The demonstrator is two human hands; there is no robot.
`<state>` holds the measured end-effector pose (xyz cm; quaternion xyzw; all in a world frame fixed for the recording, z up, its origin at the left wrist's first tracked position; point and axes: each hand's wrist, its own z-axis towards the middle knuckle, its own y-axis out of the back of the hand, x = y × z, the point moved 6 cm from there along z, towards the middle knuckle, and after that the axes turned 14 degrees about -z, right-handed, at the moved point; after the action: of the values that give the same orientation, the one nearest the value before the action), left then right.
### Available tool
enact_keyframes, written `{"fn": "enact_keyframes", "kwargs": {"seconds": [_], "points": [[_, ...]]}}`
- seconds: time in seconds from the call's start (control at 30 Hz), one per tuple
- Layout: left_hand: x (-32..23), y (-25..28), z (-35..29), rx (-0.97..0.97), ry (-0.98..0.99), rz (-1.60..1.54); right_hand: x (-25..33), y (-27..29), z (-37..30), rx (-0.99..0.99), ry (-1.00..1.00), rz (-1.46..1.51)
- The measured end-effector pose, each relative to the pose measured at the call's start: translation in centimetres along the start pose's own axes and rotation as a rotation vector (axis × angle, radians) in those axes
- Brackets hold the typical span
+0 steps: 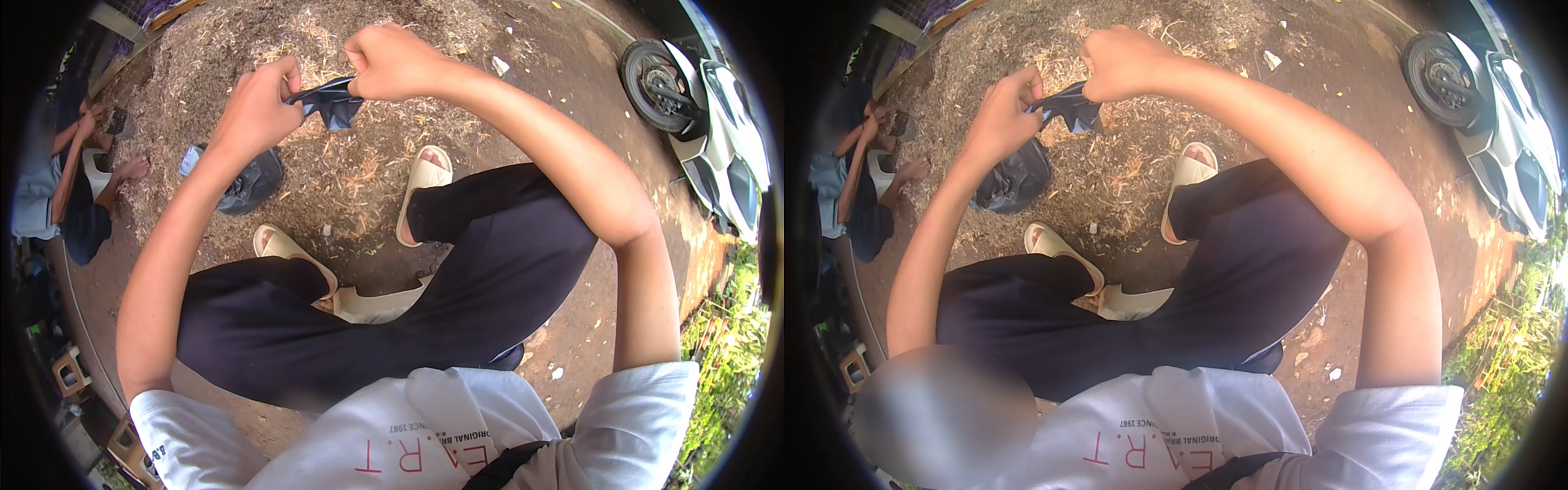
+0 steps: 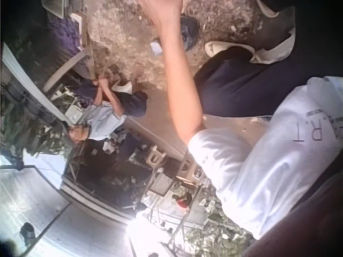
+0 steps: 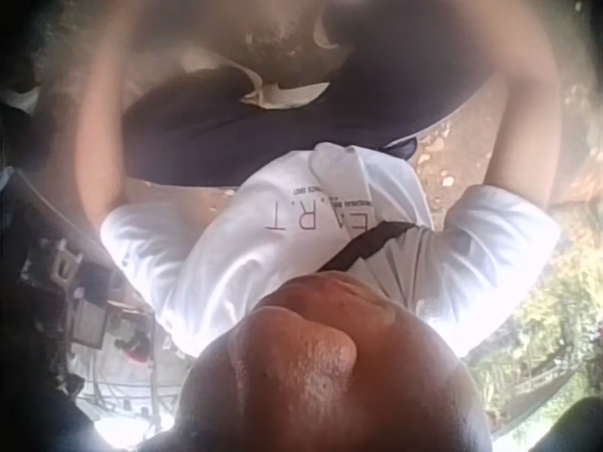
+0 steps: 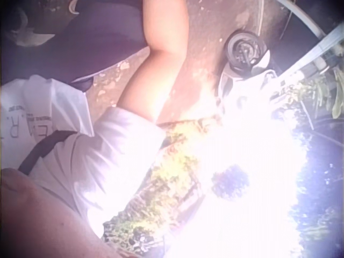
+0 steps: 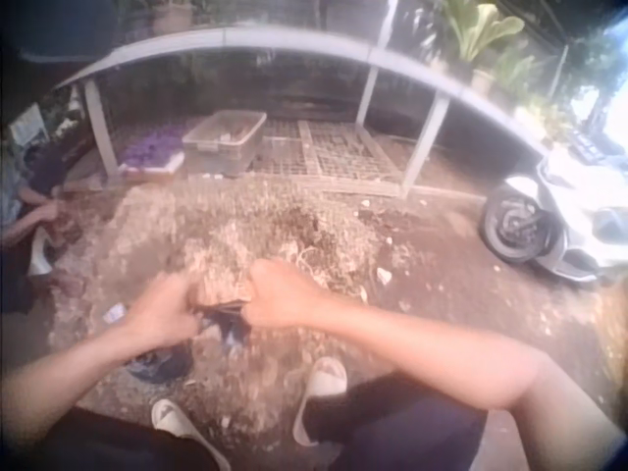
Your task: The person sits on a low stool and repeatedly opens small black plastic bags, pours out a brown fibrous material, and closes the bags. The person handles several bags one at a time, placing them on the ground and manipulating the contents with both hands.
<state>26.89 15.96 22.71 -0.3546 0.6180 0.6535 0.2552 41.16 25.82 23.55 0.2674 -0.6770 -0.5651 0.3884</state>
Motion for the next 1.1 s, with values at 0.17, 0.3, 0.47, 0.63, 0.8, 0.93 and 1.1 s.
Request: {"fn": "enact_keyframes", "kwargs": {"seconds": [0.17,0.3,0.47,0.63,0.8,0.93,1.1], "points": [[2.2,-0.5,-0.2,-0.047,0.251,-0.542,1.1,0.1,0.0,-0.106,0.157,0.221],[1.7,1.0,-0.3,-0.014,0.078,0.125,1.8,-0.2,-0.5,-0.088,0.28,0.219],[0.8,1.2,-1.1,-0.034,-0.074,0.364,2.7,0.5,-0.8,-0.046,0.402,0.091],[3.3,1.2,-1.1,0.054,0.286,-0.124,3.7,0.5,-1.4,-0.023,0.504,0.087],[2.5,0.7,-1.5,-0.039,0.403,-0.646,3.8,0.6,-1.4,-0.197,0.596,0.126],[2.1,1.1,-1.6,-0.062,0.361,-0.594,4.6,1.3,-1.9,-0.212,0.424,-0.108],[2.2,2.0,-1.0,-0.011,0.124,-0.178,3.9,0.8,-1.5,-0.217,0.356,-0.511]]}}
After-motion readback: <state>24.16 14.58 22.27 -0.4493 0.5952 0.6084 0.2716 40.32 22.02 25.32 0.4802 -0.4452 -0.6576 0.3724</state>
